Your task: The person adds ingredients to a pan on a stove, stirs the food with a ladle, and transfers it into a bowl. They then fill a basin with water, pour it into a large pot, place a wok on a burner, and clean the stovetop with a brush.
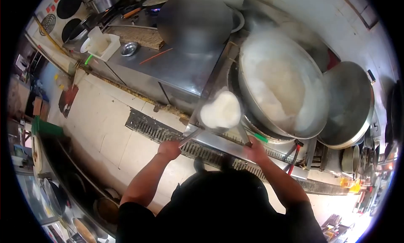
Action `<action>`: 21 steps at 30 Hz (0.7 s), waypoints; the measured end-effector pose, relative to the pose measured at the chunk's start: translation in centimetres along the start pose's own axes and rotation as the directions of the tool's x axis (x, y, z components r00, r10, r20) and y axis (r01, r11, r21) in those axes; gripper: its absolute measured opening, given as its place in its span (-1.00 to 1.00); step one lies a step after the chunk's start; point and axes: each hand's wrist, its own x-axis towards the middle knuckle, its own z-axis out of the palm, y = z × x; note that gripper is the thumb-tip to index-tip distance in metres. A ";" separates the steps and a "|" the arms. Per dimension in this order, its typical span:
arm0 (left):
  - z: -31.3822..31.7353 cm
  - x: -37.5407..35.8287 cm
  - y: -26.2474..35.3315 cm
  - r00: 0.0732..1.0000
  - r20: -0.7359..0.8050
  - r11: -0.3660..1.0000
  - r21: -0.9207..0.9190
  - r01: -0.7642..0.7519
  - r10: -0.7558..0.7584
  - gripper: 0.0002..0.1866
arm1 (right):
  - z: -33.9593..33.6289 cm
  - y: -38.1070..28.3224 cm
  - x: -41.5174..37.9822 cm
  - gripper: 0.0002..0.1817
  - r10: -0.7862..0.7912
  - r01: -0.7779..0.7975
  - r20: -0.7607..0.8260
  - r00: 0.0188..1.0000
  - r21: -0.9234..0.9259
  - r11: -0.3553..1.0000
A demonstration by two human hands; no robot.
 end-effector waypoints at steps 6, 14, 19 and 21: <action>1.0 0.5 0.2 0.999 0.018 0.999 -0.042 -0.033 0.034 -0.73 | 1.1 0.9 -0.3 -0.43 -0.173 -0.062 -0.300 0.938 -0.637 0.769; 2.3 1.1 -0.5 1.000 -0.025 0.996 -0.089 -0.014 0.011 -0.70 | 0.6 1.1 -1.6 -0.38 -0.146 -0.050 -0.225 0.963 -0.684 0.727; 2.6 1.4 -0.3 0.997 0.078 0.999 0.038 0.025 -0.028 -0.61 | 0.1 1.1 -2.5 -0.41 -0.193 0.050 -0.195 0.962 -0.568 0.822; 2.5 0.9 0.6 1.000 0.002 0.997 0.077 0.027 -0.027 -0.57 | 0.0 1.4 -2.3 -0.41 -0.190 0.060 -0.201 0.961 -0.517 0.854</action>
